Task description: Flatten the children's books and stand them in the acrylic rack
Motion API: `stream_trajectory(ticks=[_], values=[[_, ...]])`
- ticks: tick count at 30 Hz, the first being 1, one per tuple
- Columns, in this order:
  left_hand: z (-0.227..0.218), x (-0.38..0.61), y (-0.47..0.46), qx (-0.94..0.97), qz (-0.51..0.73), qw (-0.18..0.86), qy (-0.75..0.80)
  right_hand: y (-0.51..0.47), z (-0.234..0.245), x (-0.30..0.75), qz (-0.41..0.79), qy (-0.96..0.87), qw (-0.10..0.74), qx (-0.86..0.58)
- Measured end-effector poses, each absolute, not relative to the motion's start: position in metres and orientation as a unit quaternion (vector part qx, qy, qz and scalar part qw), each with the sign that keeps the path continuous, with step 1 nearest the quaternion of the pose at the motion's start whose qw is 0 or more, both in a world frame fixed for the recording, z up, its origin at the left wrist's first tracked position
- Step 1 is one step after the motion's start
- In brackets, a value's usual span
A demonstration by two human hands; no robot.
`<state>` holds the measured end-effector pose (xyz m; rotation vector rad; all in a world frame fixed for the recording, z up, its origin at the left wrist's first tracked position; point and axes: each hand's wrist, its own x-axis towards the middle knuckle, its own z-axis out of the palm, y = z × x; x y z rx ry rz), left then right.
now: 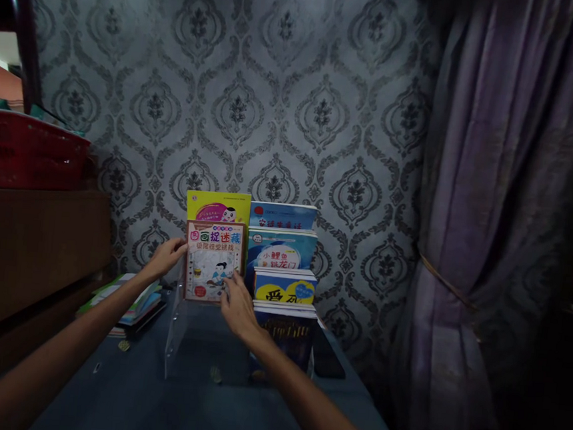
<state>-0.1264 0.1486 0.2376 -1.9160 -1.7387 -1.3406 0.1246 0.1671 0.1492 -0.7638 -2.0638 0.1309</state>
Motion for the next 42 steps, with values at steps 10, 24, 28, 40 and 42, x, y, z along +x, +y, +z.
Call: stream_trajectory(ticks=[10, 24, 28, 40, 42], values=[[0.236, -0.124, 0.148, -0.649, -0.46, 0.119, -0.594, 0.168, 0.146, 0.124, 0.06, -0.829, 0.464, -0.305], [0.234, -0.121, 0.146, -0.639, -0.465, 0.124, -0.6, 0.152, 0.145, 0.128, 0.053, -0.838, 0.455, -0.295], [0.233, -0.121, 0.144, -0.638, -0.463, 0.125, -0.602, 0.149, 0.143, 0.129, 0.056, -0.839, 0.457, -0.291], [0.23, -0.12, 0.144, -0.634, -0.467, 0.132, -0.603, 0.123, 0.13, 0.143, 0.082, -0.848, 0.44, -0.284], [0.231, -0.12, 0.143, -0.633, -0.468, 0.134, -0.601, 0.111, 0.124, 0.146, 0.095, -0.854, 0.424, -0.285]])
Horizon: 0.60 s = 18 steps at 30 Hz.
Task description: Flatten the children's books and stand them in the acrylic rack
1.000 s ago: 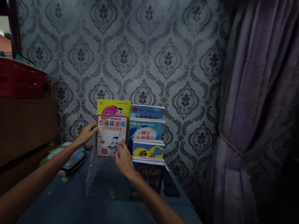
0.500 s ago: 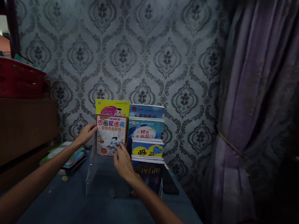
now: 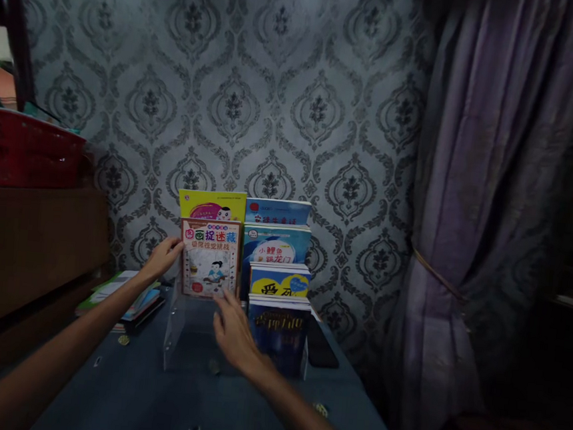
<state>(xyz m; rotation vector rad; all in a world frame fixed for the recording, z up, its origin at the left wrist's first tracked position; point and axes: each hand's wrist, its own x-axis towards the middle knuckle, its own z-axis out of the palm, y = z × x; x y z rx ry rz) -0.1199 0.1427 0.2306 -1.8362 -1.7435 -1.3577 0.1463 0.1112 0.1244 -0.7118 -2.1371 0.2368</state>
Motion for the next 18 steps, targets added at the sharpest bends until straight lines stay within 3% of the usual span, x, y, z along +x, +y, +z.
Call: stream_trajectory(ticks=[18], values=[[0.232, -0.117, 0.131, -0.623, -0.457, 0.121, -0.624, 0.002, 0.055, 0.179, 0.31, -0.836, 0.311, -0.33]])
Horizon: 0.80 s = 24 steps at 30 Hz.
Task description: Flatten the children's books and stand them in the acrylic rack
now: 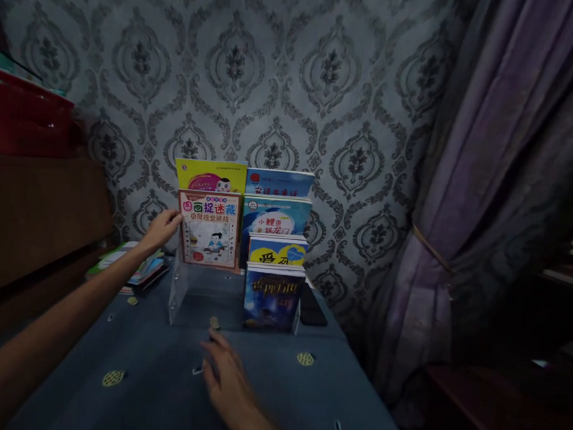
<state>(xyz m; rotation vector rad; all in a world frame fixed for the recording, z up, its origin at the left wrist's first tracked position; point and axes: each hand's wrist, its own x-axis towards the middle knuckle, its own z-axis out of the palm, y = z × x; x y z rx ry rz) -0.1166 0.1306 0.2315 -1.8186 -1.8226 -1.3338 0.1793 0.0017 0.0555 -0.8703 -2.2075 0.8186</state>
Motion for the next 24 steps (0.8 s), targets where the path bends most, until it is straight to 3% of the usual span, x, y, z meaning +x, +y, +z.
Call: stream_trajectory(ticks=[16, 24], values=[[0.232, -0.111, 0.122, -0.616, -0.461, 0.122, -0.627, -0.016, 0.027, 0.19, 0.363, -0.814, 0.261, -0.371], [0.232, -0.111, 0.121, -0.617, -0.461, 0.115, -0.627, -0.015, 0.01, 0.191, 0.353, -0.81, 0.287, -0.369]])
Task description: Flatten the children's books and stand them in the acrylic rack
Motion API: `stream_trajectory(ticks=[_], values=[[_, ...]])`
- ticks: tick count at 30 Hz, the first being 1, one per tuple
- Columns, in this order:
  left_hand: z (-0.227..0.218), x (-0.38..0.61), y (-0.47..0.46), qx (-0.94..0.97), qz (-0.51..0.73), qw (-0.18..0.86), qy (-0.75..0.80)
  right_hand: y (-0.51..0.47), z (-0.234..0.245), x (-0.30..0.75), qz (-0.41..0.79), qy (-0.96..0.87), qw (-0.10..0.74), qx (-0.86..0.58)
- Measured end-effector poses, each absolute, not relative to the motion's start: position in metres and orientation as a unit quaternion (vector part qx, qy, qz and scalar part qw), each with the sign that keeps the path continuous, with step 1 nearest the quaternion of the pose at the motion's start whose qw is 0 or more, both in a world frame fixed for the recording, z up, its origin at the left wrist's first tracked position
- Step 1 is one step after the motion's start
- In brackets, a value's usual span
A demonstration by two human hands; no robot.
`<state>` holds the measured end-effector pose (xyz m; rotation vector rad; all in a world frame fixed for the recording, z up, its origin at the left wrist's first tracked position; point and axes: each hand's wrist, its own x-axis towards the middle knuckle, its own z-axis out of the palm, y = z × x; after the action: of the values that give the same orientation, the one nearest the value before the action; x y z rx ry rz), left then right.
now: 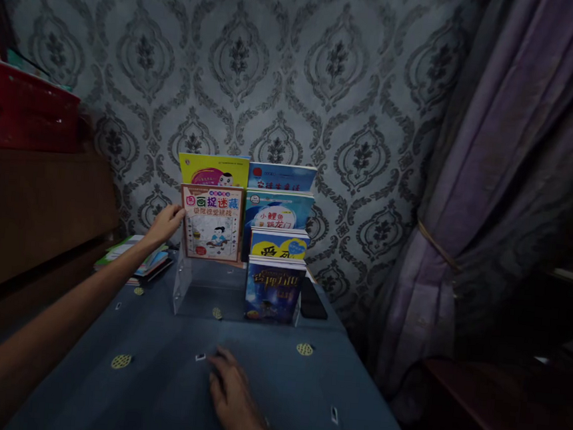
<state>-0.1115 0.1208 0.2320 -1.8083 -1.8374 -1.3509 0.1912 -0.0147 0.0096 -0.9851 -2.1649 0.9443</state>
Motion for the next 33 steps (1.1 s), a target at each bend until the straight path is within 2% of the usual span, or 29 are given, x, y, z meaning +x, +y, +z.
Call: stream_trajectory(ticks=[15, 18, 25, 33], values=[[0.22, -0.118, 0.108, -0.653, -0.441, 0.12, -0.604, -0.009, -0.007, 0.194, 0.344, -0.805, 0.318, -0.363], [0.199, -0.125, 0.097, -0.66, -0.413, 0.121, -0.616, -0.006, -0.014, 0.195, 0.344, -0.804, 0.328, -0.356], [0.108, -0.157, 0.05, -0.65, -0.265, 0.126, -0.701, -0.002, -0.026, 0.197, 0.337, -0.804, 0.346, -0.346], [0.089, -0.226, 0.05, -0.567, -0.157, 0.157, -0.793, 0.0, -0.03, 0.199, 0.335, -0.805, 0.344, -0.348]])
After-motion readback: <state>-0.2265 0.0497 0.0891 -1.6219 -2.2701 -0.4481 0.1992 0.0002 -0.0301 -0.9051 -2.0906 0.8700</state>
